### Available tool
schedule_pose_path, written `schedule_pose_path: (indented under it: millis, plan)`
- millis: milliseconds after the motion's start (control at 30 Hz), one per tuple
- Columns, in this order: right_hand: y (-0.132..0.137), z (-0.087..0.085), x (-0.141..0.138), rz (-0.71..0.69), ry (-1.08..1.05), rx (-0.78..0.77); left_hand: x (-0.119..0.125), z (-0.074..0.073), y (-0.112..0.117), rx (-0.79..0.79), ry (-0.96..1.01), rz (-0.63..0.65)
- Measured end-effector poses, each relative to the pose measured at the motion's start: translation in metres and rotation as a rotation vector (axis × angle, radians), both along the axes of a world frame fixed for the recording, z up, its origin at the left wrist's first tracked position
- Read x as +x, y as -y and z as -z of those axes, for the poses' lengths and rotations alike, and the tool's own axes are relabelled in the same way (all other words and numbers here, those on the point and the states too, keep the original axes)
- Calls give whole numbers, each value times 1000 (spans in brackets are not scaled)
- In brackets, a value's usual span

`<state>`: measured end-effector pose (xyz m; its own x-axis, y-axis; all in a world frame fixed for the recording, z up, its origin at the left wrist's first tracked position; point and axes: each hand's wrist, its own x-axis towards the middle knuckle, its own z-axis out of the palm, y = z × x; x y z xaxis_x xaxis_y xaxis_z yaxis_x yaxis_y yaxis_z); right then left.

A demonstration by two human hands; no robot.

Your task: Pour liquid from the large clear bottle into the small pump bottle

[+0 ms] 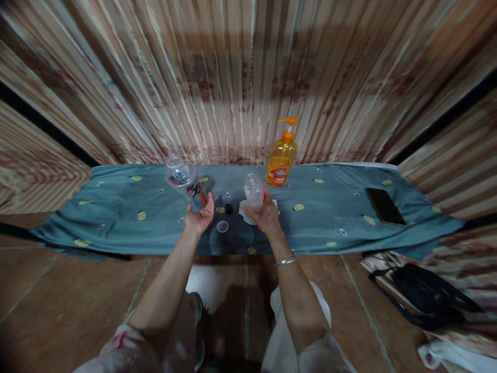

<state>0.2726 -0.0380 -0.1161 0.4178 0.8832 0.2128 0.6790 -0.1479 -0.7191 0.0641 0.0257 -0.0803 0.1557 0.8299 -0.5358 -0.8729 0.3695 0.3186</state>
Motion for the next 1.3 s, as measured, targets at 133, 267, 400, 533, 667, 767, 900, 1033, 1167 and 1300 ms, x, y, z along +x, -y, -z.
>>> schedule_pose_path:
  millis: [133,267,400,533,667,767,900,1033,1167,1300]
  plan:
    - [-3,1,2,25,-12,-1,9,4,9,106,-157,113]
    - [-7,-2,5,42,-41,1,18,9,22,270,-341,217]
    - [-5,-13,7,50,-84,-4,26,15,33,448,-519,267]
    - [4,-27,7,41,-125,13,43,23,41,575,-686,305]
    - [17,-35,6,10,-188,18,61,30,51,672,-810,386]
    - [27,-36,4,-27,-257,50,68,31,57,736,-854,448]
    - [39,-37,-1,-57,-337,83,69,29,62,800,-841,472]
    - [45,-40,-10,-69,-307,60,71,27,67,862,-790,439]
    - [45,-39,-20,-86,-273,33,75,32,67,853,-786,371]
    - [38,-34,-21,-165,-321,48,74,38,61,793,-804,312]
